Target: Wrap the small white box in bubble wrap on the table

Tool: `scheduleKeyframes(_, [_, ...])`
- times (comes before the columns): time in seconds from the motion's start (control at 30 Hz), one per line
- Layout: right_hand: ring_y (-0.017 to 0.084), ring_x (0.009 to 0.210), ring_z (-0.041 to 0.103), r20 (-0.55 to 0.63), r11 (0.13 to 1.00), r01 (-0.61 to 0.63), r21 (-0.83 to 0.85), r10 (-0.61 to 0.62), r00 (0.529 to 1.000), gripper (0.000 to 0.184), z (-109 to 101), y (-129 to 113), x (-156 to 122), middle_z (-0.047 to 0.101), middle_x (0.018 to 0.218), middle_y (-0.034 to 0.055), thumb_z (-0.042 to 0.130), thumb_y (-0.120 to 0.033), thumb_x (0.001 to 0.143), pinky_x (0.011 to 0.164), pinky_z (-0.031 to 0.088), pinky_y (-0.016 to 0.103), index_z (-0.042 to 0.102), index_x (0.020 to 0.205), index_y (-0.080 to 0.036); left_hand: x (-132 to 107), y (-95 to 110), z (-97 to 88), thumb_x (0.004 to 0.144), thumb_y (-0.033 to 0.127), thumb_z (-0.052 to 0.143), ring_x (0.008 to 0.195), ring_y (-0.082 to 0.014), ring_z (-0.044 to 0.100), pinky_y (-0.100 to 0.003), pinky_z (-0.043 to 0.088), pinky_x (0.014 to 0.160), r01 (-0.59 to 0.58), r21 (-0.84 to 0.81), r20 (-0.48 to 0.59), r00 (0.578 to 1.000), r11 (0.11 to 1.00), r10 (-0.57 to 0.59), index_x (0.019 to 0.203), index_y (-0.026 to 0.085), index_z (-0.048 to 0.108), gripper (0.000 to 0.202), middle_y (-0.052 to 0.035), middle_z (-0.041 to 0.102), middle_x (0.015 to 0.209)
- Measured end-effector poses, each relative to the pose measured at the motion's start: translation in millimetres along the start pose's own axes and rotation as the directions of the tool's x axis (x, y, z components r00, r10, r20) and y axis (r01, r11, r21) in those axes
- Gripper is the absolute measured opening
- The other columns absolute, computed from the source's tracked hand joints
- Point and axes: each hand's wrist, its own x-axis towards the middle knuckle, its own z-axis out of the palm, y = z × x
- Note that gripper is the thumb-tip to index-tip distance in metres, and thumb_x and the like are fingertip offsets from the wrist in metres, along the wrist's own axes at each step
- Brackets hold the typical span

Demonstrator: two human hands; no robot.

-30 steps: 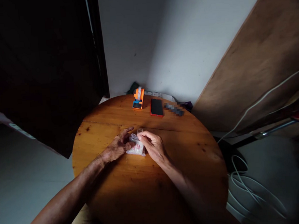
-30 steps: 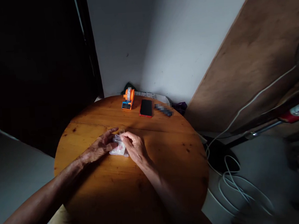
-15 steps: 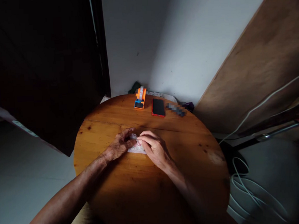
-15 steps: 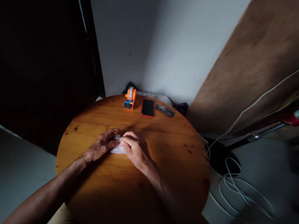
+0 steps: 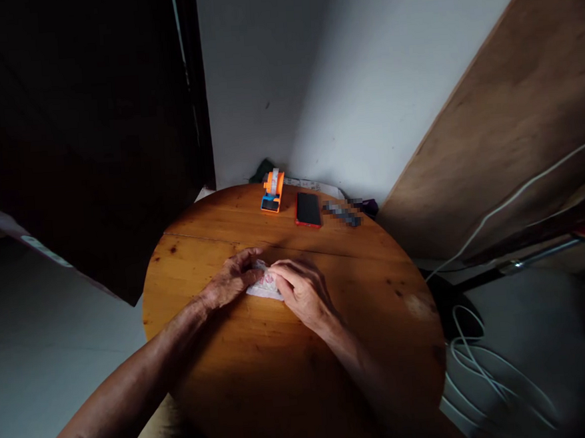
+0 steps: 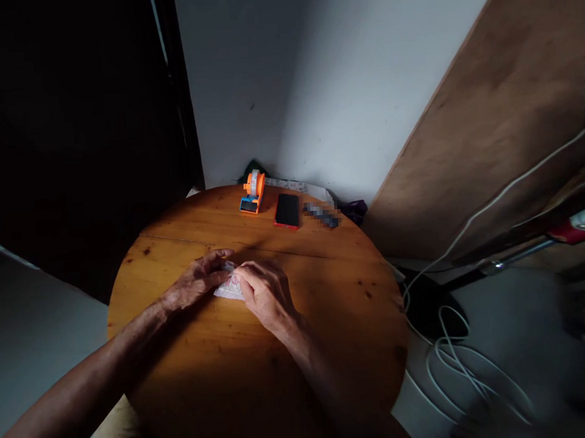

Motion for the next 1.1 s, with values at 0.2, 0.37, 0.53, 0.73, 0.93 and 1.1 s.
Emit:
scheduleKeyframes(0.2, [0.019, 0.087, 0.065, 0.065, 0.998, 0.025, -0.063, -0.021, 0.998, 0.026, -3, 0, -2, 0.073, 0.098, 0.0043, 0.049, -0.014, 0.094, 0.083, 0.048, 0.034, 0.073, 0.091, -0.024, 0, 0, -0.3, 0.070, 0.034, 0.076, 0.085, -0.0165, 0.058, -0.031, 0.043, 0.079, -0.001, 0.030, -0.004, 1.000, 1.000, 0.001, 0.125, 0.018, 0.053, 0.062, -0.0041, 0.065, 0.100])
scheduleKeyframes(0.37, [0.020, 0.090, 0.063, 0.159, 0.990, 0.088, -0.108, -0.070, 0.985, 0.027, -11, -2, -3, 0.072, 0.101, 0.0051, 0.048, -0.012, 0.093, 0.085, 0.046, 0.036, 0.072, 0.100, -0.024, -1, 2, -0.4, 0.073, 0.034, 0.074, 0.087, -0.0186, 0.060, -0.034, 0.044, 0.083, 0.013, 0.063, -0.012, 1.000, 0.998, -0.013, 0.124, 0.018, 0.055, 0.056, -0.0050, 0.066, 0.103])
scheduleKeyframes(0.53, [0.024, 0.097, 0.059, 0.181, 0.972, 0.129, -0.195, -0.093, 0.979, 0.027, -16, -4, -6, 0.070, 0.111, 0.0074, 0.048, -0.015, 0.094, 0.087, 0.043, 0.042, 0.071, 0.106, -0.024, 0, -1, -1.2, 0.076, 0.035, 0.074, 0.090, -0.0207, 0.061, -0.035, 0.046, 0.085, -0.004, 0.082, -0.027, 1.000, 0.997, 0.006, 0.123, 0.018, 0.057, 0.053, -0.0059, 0.067, 0.105])
scheduleKeyframes(0.73, [0.024, 0.103, 0.057, 0.114, 0.974, 0.129, -0.188, -0.109, 0.988, 0.024, -15, -5, -8, 0.067, 0.117, 0.0086, 0.051, -0.016, 0.094, 0.084, 0.043, 0.041, 0.072, 0.101, -0.023, -1, -3, -0.1, 0.079, 0.035, 0.072, 0.088, -0.0212, 0.061, -0.035, 0.048, 0.082, -0.043, 0.133, -0.038, 0.998, 0.990, 0.048, 0.121, 0.020, 0.060, 0.047, -0.0069, 0.069, 0.106])
scheduleKeyframes(0.93, [0.024, 0.104, 0.058, 0.122, 0.979, 0.124, -0.159, -0.106, 0.987, 0.024, -13, -2, -10, 0.066, 0.121, 0.0073, 0.055, -0.014, 0.090, 0.086, 0.043, 0.042, 0.072, 0.103, -0.025, -3, 1, 0.8, 0.080, 0.036, 0.069, 0.094, -0.0225, 0.062, -0.036, 0.049, 0.084, -0.057, 0.222, -0.056, 0.996, 0.973, 0.071, 0.124, 0.017, 0.059, 0.048, -0.0082, 0.069, 0.108])
scheduleKeyframes(1.1, [0.024, 0.105, 0.058, 0.121, 0.983, 0.120, -0.139, -0.104, 0.987, 0.023, -12, -2, -11, 0.065, 0.122, 0.0065, 0.055, -0.014, 0.088, 0.087, 0.044, 0.042, 0.070, 0.102, -0.025, -2, 0, 0.4, 0.081, 0.036, 0.070, 0.092, -0.0224, 0.063, -0.035, 0.049, 0.082, -0.060, 0.208, -0.053, 0.996, 0.976, 0.072, 0.123, 0.016, 0.061, 0.047, -0.0091, 0.069, 0.107])
